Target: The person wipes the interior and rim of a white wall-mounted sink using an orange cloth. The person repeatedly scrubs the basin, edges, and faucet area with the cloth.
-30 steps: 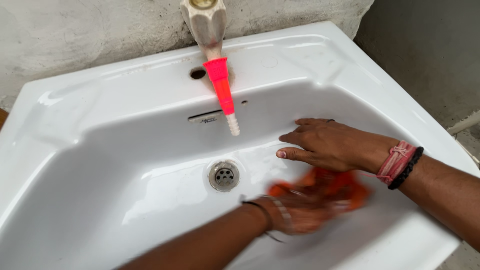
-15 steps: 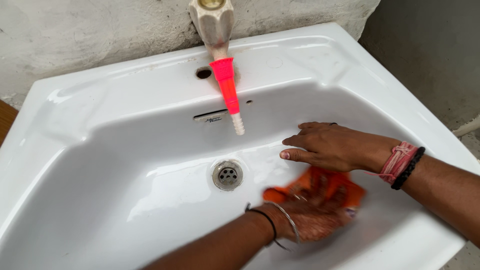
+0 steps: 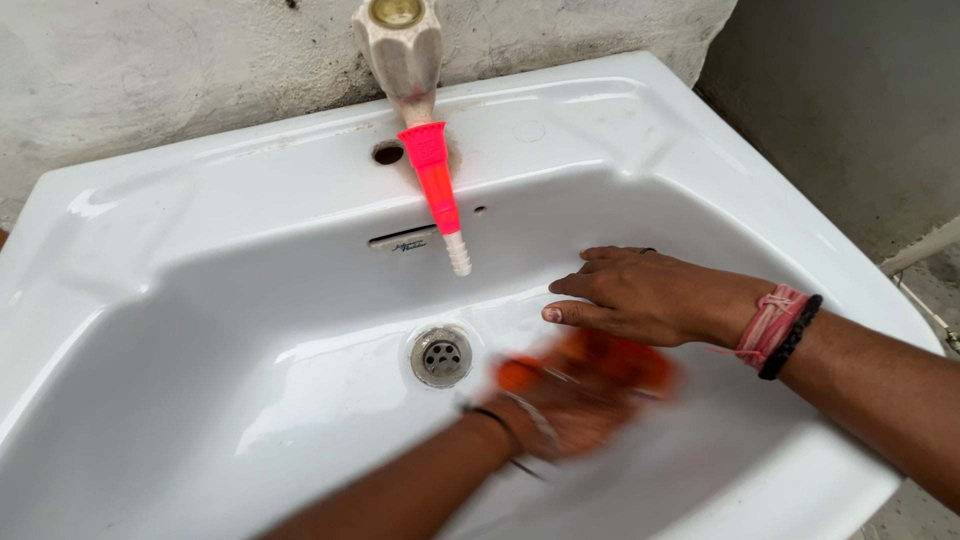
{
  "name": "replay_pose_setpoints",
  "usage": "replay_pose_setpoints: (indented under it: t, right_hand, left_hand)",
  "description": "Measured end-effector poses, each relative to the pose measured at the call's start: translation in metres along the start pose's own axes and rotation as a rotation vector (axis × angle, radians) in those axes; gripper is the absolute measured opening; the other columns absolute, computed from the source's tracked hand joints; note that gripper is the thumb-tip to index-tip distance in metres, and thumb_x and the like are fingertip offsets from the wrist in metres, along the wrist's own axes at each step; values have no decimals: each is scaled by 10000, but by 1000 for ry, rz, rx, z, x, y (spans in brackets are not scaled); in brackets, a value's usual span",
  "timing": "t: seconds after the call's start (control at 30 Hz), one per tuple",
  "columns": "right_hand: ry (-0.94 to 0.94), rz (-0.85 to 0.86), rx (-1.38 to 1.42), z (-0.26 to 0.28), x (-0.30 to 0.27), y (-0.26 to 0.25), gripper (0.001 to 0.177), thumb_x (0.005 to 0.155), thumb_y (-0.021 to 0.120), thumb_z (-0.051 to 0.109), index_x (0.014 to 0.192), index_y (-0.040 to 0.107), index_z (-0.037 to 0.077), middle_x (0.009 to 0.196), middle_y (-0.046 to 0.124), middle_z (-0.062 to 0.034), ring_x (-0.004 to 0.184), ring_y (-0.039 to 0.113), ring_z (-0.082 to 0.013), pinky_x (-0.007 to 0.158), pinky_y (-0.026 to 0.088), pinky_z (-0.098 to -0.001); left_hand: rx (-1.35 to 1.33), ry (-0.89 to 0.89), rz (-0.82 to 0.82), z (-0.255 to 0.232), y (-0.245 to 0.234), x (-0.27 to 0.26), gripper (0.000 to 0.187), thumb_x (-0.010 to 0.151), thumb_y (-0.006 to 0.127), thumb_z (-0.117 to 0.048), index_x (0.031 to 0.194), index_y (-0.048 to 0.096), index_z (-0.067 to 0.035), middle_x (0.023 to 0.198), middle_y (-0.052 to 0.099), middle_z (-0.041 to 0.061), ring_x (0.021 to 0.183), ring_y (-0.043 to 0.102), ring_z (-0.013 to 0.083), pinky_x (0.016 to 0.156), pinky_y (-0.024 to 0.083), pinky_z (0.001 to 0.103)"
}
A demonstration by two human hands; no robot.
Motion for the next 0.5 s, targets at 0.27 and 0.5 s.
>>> replay_pose_setpoints:
  t: [0.27, 0.5]
  right_hand:
    - [72, 65, 74, 1, -1, -2, 743, 958, 281, 668, 1501, 532, 226, 1370, 633, -109, 1378, 503, -275, 1151, 397, -451]
    - [91, 69, 138, 0, -2, 1, 790, 921, 273, 666, 1504, 514, 191, 1316, 671, -119, 1260, 614, -299, 1092, 462, -428]
  left_hand:
    - [1696, -582, -9, -37, -48, -32, 767, 960, 311, -572, 1630, 45, -310, 1717, -58, 65, 1565, 21, 308, 1156, 156, 605]
    - [1788, -123, 140, 16, -7, 15, 627, 1047, 273, -525, 1609, 272, -246, 1713, 243, 66, 1599, 202, 317, 1300, 112, 555]
Point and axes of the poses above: each hand's wrist, its own x-axis towards the middle knuckle, its own y-axis out of the palm, z = x × y, the point moved 8 cm from there along x, towards the middle knuckle
